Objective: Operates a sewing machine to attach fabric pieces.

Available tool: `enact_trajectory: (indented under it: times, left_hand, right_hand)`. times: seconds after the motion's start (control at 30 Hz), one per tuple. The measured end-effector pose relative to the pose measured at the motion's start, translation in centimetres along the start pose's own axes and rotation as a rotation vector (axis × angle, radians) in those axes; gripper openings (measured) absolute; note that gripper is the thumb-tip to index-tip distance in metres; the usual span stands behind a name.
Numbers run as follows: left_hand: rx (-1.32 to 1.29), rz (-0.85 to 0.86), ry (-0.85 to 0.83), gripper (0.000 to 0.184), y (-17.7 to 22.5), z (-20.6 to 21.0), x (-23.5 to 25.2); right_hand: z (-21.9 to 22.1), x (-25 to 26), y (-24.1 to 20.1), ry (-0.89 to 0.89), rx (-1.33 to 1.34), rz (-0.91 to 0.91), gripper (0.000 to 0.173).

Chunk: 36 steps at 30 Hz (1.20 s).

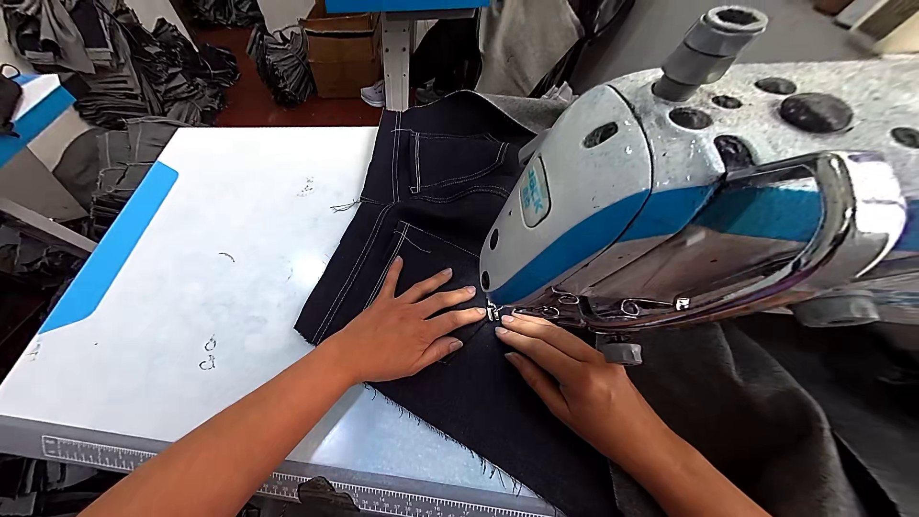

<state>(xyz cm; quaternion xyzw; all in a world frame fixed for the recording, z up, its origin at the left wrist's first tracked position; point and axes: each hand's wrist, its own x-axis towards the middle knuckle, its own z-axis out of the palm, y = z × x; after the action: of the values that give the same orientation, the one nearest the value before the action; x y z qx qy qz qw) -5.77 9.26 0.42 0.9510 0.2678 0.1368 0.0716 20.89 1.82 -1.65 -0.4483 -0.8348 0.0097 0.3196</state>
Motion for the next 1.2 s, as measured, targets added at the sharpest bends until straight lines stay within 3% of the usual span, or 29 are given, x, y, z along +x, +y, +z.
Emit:
enact_trajectory:
  times: [0.2, 0.37, 0.5, 0.6, 0.73, 0.87, 0.93, 1.0, 1.1, 1.13, 1.2]
  left_hand:
    - [0.004, 0.0, -0.019, 0.046, 0.0, -0.2, 0.1]
    - [0.012, 0.007, -0.026, 0.047, -0.1, -0.1, 0.0]
    - [0.023, 0.011, -0.017, 0.047, -0.1, 0.0, 0.0]
    - [0.028, 0.007, -0.027, 0.047, -0.1, -0.1, 0.0]
    - [0.024, 0.005, -0.032, 0.047, 0.0, -0.2, 0.0]
    - [0.035, 0.005, -0.017, 0.047, -0.1, -0.2, 0.1]
    - [0.039, 0.0, -0.017, 0.047, 0.1, -0.1, 0.2]
    - [0.036, -0.002, -0.027, 0.047, 0.1, -0.2, 0.2]
    - [0.03, 0.045, -0.109, 0.045, -0.3, -2.0, 1.2]
    - [0.058, 0.114, -0.145, 0.044, -1.0, -2.9, 1.9]
    - [0.145, 0.342, -0.134, 0.045, -3.0, -3.5, 3.6]
  right_hand:
    - [-0.1, 0.1, 0.1, 0.011, 0.028, 0.003, 0.031]
    - [-1.7, 0.1, 0.9, 0.151, 0.333, 0.32, 0.047]
    - [-1.6, 0.5, 0.9, 0.21, 0.316, 0.329, 0.042]
    - [-1.3, 1.0, 1.0, 0.202, 0.254, 0.336, 0.042]
    - [-2.6, 0.9, 0.5, 0.087, 0.43, 0.403, 0.05]
    - [-5.7, -0.6, -0.8, 0.11, -0.113, 0.166, 0.036]
    - [-7.9, -3.0, -1.7, 0.092, -0.295, 0.175, 0.034]
    - [-10.3, -5.7, -3.2, 0.047, -0.381, 0.313, 0.042]
    - [-12.2, -9.0, -5.1, -0.119, -0.34, 0.582, 0.08]
    - [-12.1, -9.9, -5.2, -0.173, -0.293, 0.637, 0.089]
    - [-11.0, -11.2, -4.7, -0.229, -0.229, 0.666, 0.085]
